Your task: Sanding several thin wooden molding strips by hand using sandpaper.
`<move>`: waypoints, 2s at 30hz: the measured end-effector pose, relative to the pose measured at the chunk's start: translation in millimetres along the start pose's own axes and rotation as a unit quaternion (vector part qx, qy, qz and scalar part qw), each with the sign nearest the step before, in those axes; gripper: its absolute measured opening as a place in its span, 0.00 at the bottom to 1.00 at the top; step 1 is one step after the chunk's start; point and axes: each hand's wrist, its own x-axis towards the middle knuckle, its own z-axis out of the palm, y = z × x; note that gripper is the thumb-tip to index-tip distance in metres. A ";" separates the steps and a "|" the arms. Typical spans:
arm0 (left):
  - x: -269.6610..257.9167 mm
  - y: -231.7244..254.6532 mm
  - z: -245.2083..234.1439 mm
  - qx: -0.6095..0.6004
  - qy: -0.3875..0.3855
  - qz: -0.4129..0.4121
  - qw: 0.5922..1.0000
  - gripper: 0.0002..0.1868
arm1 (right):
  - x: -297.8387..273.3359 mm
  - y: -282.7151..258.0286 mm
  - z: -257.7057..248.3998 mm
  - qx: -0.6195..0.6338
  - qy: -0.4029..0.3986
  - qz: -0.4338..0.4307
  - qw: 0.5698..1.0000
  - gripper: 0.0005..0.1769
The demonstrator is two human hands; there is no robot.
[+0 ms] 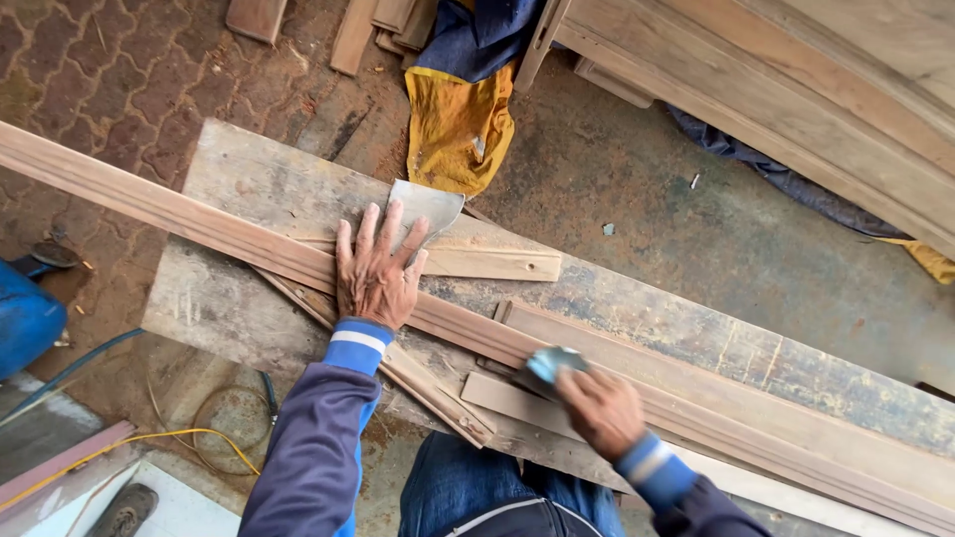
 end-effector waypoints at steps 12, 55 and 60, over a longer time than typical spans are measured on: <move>-1.0 2.0 1.5 0.006 -0.008 -0.008 1.000 0.27 | 75.9 -49.2 27.5 -0.060 -0.095 -0.004 0.994 0.14; 19.8 -89.5 -21.0 0.025 0.013 -0.067 0.997 0.20 | 105.7 -60.6 58.4 -0.067 -0.165 0.071 0.981 0.15; 21.8 -88.4 -26.1 0.032 0.013 -0.058 0.998 0.22 | 196.3 -110.5 34.6 -0.045 -0.132 -0.034 0.990 0.18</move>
